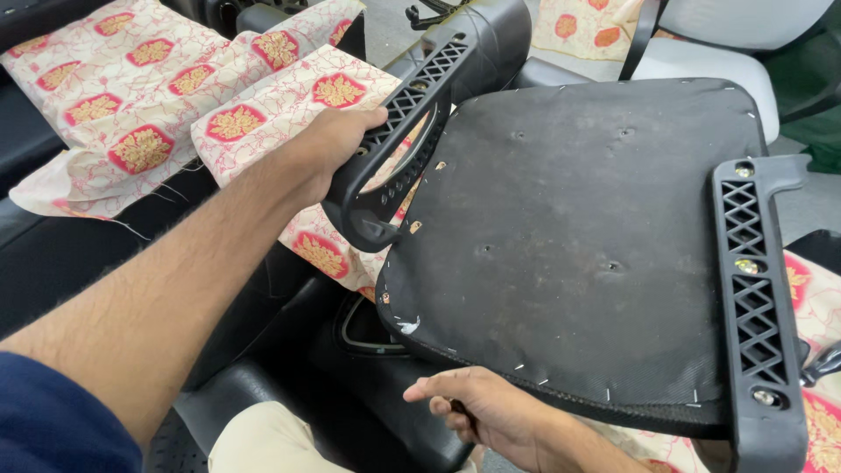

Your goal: The person attaches a black plastic frame to the underside of a chair seat using a screwdriver and screws. They align the frame, insert screws, and tighten them to secure the component.

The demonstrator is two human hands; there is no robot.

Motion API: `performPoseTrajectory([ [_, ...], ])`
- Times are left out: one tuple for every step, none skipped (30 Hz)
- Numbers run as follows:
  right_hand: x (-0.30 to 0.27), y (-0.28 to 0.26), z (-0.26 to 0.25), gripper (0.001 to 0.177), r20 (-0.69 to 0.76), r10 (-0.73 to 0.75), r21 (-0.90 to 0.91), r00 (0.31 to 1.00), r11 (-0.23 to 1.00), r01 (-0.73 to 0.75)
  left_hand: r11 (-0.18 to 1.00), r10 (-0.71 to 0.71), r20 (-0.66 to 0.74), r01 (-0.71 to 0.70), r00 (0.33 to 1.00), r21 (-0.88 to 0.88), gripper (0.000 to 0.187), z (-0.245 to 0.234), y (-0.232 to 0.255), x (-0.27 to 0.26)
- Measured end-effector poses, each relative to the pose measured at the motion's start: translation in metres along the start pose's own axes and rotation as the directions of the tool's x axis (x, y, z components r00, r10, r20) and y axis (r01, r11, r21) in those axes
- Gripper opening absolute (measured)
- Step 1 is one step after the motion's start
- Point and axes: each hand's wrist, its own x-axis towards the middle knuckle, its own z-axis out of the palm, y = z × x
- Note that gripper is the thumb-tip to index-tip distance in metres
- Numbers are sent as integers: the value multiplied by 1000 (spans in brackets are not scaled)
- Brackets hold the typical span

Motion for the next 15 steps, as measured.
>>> performPoseTrajectory([
  [3, 8, 2, 32, 9, 50, -14, 999, 999, -50, 1000, -9, -6, 10, 1000, 16, 36, -2, 0, 1],
  [8, 16, 6, 35, -41, 93, 31, 995, 995, -92, 999, -19, -11, 19, 1000, 33, 38, -3, 1, 3],
  [14, 21, 9, 40, -90, 134, 82, 987, 989, -127, 998, -24, -12, 25, 1000, 52, 40, -3, 2, 5],
  [22, 25, 11, 46, -137, 177, 133, 975, 978, -159, 998, -29, -26, 30, 999, 51, 38, -3, 3, 7],
  [29, 26, 11, 48, -180, 130, 210, 975, 974, -91, 998, -31, -40, 33, 999, 49, 37, -4, 2, 9],
  [37, 27, 11, 50, -227, 86, 282, 970, 959, -19, 998, -33, -54, 36, 998, 48, 36, -6, 2, 11],
  [41, 29, 13, 53, -274, 50, 346, 960, 937, 50, 999, -21, -48, 23, 999, 45, 37, -8, 0, 13],
  [46, 32, 17, 52, -325, 26, 402, 945, 909, 113, 999, -9, -41, 11, 999, 42, 37, -10, -2, 15],
  [52, 32, 22, 52, -381, 2, 449, 925, 875, 183, 999, 9, -33, -8, 999, 37, 37, -11, -2, 17],
  [56, 31, 26, 51, -436, -17, 489, 900, 835, 253, 999, 24, -35, -22, 999, 48, 37, -12, -3, 20],
  [59, 29, 29, 48, -455, 1, 544, 890, 792, 277, 998, 36, -39, -34, 999, 58, 37, -14, -4, 22],
  [62, 25, 32, 46, -473, 21, 595, 881, 746, 301, 997, 48, -43, -45, 998, 68, 37, -15, -5, 24],
  [63, 21, 33, 43, -494, 38, 639, 869, 694, 333, 994, 56, -43, -52, 998, 95, 37, -17, -5, 27],
  [63, 19, 35, 42, -509, -3, 629, 861, 680, 375, 991, 64, -42, -59, 997, 122, 37, -20, -5, 28],
  [61, 20, 37, 42, -524, -45, 616, 851, 670, 414, 988, 72, -46, -64, 996, 144, 37, -23, -8, 27],
])
